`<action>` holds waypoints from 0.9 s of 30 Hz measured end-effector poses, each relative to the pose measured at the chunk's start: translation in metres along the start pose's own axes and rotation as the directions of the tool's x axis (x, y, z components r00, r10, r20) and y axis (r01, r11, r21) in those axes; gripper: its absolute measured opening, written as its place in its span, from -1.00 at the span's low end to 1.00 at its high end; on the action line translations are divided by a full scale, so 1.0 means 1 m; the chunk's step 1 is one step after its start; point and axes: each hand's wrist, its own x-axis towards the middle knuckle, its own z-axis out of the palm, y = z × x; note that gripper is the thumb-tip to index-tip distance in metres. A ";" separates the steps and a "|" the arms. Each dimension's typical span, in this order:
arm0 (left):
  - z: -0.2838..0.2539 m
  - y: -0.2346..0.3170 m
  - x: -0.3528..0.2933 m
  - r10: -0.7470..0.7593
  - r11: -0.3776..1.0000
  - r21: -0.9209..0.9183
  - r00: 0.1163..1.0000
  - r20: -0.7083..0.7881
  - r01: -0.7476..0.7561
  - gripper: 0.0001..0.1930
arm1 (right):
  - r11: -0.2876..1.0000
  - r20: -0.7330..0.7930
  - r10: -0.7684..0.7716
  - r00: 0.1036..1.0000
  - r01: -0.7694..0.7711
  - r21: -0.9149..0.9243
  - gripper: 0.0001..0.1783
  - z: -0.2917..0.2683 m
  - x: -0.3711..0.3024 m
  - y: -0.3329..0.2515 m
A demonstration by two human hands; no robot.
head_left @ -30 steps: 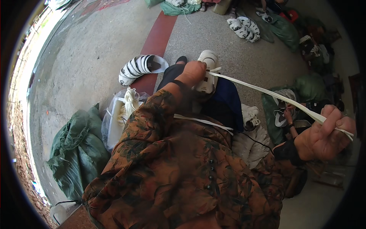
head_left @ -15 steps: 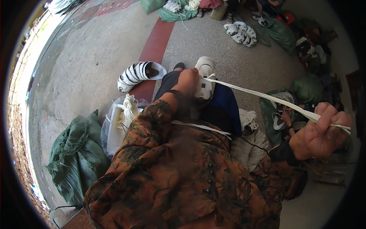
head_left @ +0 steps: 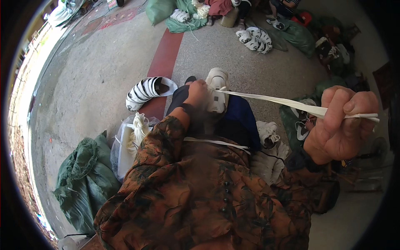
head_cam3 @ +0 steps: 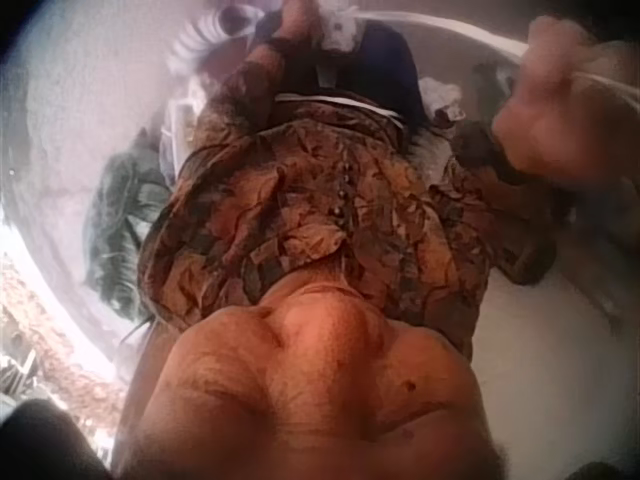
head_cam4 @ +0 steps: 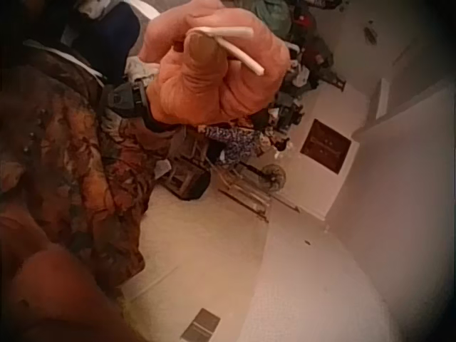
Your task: The person threads a white shoelace through the eyelets of a white sneaker held on their lap. They pull the lace tight and adjust the loops repeatedly to secure the lacing pattern.
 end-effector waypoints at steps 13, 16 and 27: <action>-0.042 0.116 -0.062 0.644 0.688 -0.572 0.739 0.198 -0.446 -0.81 | 0.953 0.247 0.169 0.954 -0.222 0.205 -0.82 0.035 0.016 0.038; -0.019 0.051 -0.051 0.679 0.717 -0.453 0.676 0.285 -0.529 -0.84 | 0.911 0.518 0.375 0.769 -0.409 -0.052 -0.81 0.021 0.001 0.087; 0.003 0.031 -0.045 0.671 0.740 -0.364 0.582 0.459 -0.566 -0.80 | 0.434 -0.109 0.894 0.435 -0.900 -0.041 -0.69 -0.005 -0.210 0.294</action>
